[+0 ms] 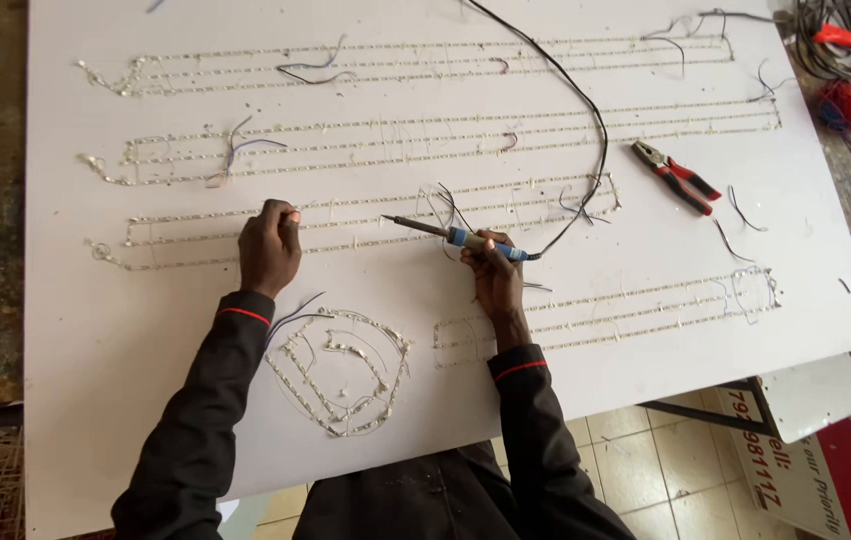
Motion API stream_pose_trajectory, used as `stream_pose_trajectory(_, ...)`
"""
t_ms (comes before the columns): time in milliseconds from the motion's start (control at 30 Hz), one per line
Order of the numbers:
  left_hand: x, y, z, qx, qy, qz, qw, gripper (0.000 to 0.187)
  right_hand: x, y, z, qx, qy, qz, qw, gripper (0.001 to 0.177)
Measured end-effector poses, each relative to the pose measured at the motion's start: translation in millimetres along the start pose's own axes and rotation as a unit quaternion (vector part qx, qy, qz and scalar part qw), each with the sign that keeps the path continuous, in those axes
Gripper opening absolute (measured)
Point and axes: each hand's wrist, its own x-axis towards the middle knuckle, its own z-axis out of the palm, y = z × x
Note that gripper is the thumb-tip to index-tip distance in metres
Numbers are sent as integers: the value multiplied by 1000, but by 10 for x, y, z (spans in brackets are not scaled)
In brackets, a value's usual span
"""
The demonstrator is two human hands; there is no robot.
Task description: The person uses a soldering iron and solder wire to attach wires to LED strips laid out on a white board. They also use pliers to cut wires and manipulate the LED strips during the process.
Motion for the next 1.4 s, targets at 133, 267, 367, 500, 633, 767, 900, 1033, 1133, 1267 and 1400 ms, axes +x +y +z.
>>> stream_pose_trajectory(133,86,76,105,-38,15,1,999,10,61,22,-37,-4,-4,-4,1000,28)
stream_pose_trajectory(267,176,367,187,-58,24,12,998,12,88,60,-137,11,1,-13,1000,27)
stream_pose_trajectory(367,259,492,372,-82,26,37,996,13,129,38,-118,22,7,-22,999,26)
stream_pose_trajectory(500,244,615,512,-74,-55,46,995,10,76,2,-94,32,11,-23,999,27)
stream_pose_trajectory(633,377,465,556,-73,-88,40,993,10,124,-39,-91,19,-2,-22,1000,28)
stream_pose_trajectory(767,571,568,155,-49,-132,25,990,7,31,2,-125,27,8,-10,1000,29)
stream_pose_trajectory(900,932,859,-261,-94,-155,-27,983,4,47,10,-84,39,6,-17,999,31)
stream_pose_trajectory(1033,1248,657,126,-75,-136,17,988,3,63,-7,-64,34,16,-26,999,30)
stream_pose_trajectory(1133,1377,389,492,-91,-132,14,987,12,34,-149,48,13,28,-18,999,26)
stream_pose_trajectory(1267,1470,265,864,-135,-100,-44,985,12,357,-668,410,-40,48,-101,993,26)
stream_pose_trajectory(1400,1514,304,1087,-182,-70,-47,980,14,1037,-843,608,-92,99,-174,975,31)
